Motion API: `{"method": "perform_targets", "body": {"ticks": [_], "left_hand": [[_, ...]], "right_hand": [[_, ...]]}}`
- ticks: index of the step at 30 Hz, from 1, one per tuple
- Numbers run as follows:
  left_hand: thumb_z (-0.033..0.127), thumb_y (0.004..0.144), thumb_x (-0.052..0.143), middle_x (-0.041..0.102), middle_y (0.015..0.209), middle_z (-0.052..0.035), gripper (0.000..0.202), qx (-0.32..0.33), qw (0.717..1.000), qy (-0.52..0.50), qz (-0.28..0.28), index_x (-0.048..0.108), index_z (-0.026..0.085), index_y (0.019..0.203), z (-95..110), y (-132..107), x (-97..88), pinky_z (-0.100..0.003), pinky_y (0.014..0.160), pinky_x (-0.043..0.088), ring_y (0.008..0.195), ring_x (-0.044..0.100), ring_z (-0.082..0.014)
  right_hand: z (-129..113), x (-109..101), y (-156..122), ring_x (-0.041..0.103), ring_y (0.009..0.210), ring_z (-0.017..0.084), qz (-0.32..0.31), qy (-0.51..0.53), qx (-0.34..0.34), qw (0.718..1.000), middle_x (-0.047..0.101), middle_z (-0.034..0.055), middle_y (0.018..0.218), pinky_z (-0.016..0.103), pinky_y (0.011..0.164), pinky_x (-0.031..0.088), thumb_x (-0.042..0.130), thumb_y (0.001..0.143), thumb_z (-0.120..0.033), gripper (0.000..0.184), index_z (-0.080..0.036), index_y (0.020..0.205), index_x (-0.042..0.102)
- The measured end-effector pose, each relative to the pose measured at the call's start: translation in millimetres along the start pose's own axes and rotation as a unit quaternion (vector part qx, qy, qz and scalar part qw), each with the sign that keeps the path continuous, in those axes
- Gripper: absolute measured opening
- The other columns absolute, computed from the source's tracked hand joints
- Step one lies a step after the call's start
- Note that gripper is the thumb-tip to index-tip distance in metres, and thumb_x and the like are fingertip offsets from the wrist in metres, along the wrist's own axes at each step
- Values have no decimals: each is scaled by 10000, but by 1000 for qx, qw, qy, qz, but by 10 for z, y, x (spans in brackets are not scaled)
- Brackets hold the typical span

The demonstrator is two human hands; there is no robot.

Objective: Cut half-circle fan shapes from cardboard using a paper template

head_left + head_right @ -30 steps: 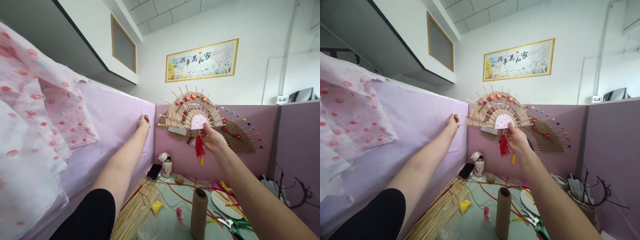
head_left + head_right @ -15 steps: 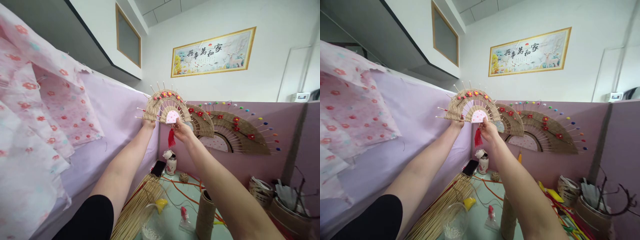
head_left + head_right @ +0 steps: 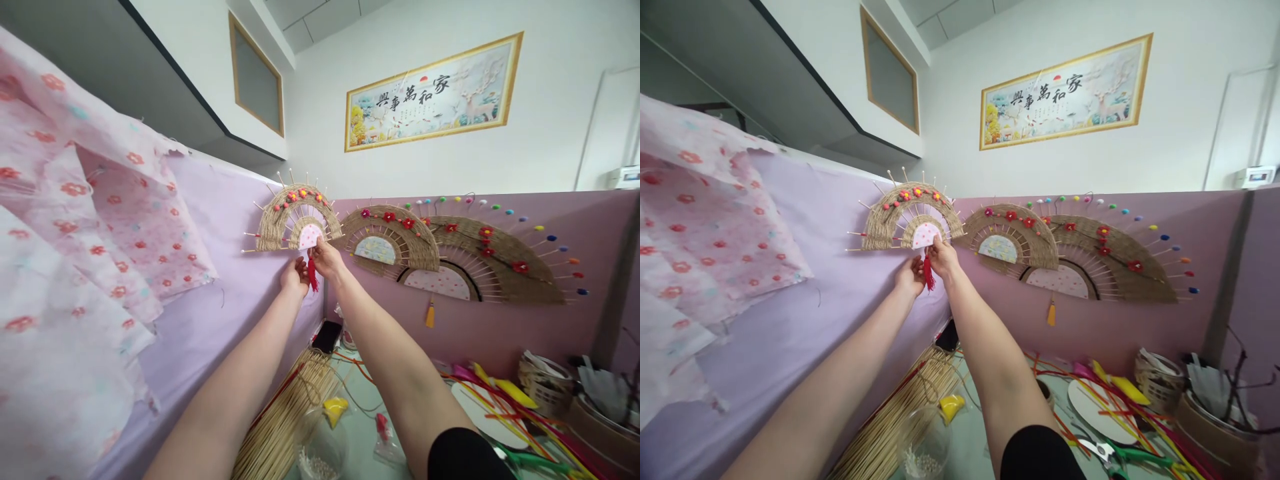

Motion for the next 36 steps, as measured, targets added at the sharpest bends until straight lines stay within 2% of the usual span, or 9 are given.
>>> {"method": "perform_targets", "body": {"ticks": [3, 4, 6, 8, 11, 20, 27, 36], "left_hand": [[348, 896, 570, 581, 1199, -98, 365, -9, 1000, 8, -9, 549, 161, 1209, -30, -38, -28, -427, 835, 530, 1008, 603, -215], [343, 898, 569, 597, 1157, -89, 344, -11, 1000, 10, -12, 558, 155, 1186, -39, -44, -33, -400, 798, 541, 960, 614, -198], [297, 913, 547, 630, 966, -55, 235, -13, 1000, 13, -18, 594, 127, 1068, -53, -50, -40, -282, 646, 536, 751, 612, -126], [220, 925, 510, 587, 726, -7, 153, -14, 1000, 16, -23, 603, 107, 879, -60, -48, -47, -169, 461, 427, 511, 500, -54], [159, 911, 489, 478, 540, 36, 230, -13, 999, 19, -30, 550, 124, 692, -63, -32, -61, -136, 343, 280, 368, 357, -24], [165, 892, 520, 453, 507, 60, 218, -9, 999, 32, -35, 533, 127, 678, -73, 37, -118, -135, 335, 268, 353, 348, -27], [211, 846, 597, 465, 509, 48, 186, -6, 999, 39, -37, 543, 144, 681, -118, 74, -167, -139, 335, 265, 345, 353, -28], [187, 906, 478, 470, 496, 34, 243, 11, 998, 51, -36, 554, 131, 682, -107, 74, -164, -141, 333, 260, 338, 357, -33]], "right_hand": [[90, -37, -7, 541, 502, 75, -13, 0, 6, 1000, 598, -58, 549, 169, 512, 474, 676, 834, -191, 159, -185, 755, 538], [112, -54, -9, 539, 500, 77, -15, 1, 6, 1000, 594, -58, 545, 169, 503, 468, 673, 837, -196, 162, -186, 754, 534], [143, -91, -6, 537, 498, 79, -19, 2, 6, 1000, 588, -59, 542, 170, 495, 464, 677, 833, -202, 176, -188, 745, 525], [165, -125, 6, 533, 495, 77, -21, 5, 3, 1000, 588, -59, 545, 171, 498, 467, 677, 831, -198, 183, -188, 737, 520], [202, -167, 37, 531, 498, 72, -22, 9, -2, 1000, 603, -54, 571, 168, 514, 476, 656, 842, -179, 146, -187, 759, 536], [332, -286, 147, 535, 501, 101, -27, 1, 15, 1000, 607, -52, 593, 214, 497, 486, 684, 815, -229, 143, -207, 808, 543], [370, -352, 221, 534, 501, 95, -26, 2, 15, 1000, 591, -54, 574, 190, 466, 456, 722, 787, -238, 209, -204, 772, 516], [394, -339, 312, 565, 545, 92, -35, 2, 5, 999, 630, -42, 627, 189, 510, 482, 717, 787, -214, 169, -195, 781, 549]]}}
Point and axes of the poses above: each hand's wrist, its own y-axis towards the middle knuckle, its own x-axis out of the palm, z = x × y, the point moved 7 cm from there along y, towards the middle knuckle
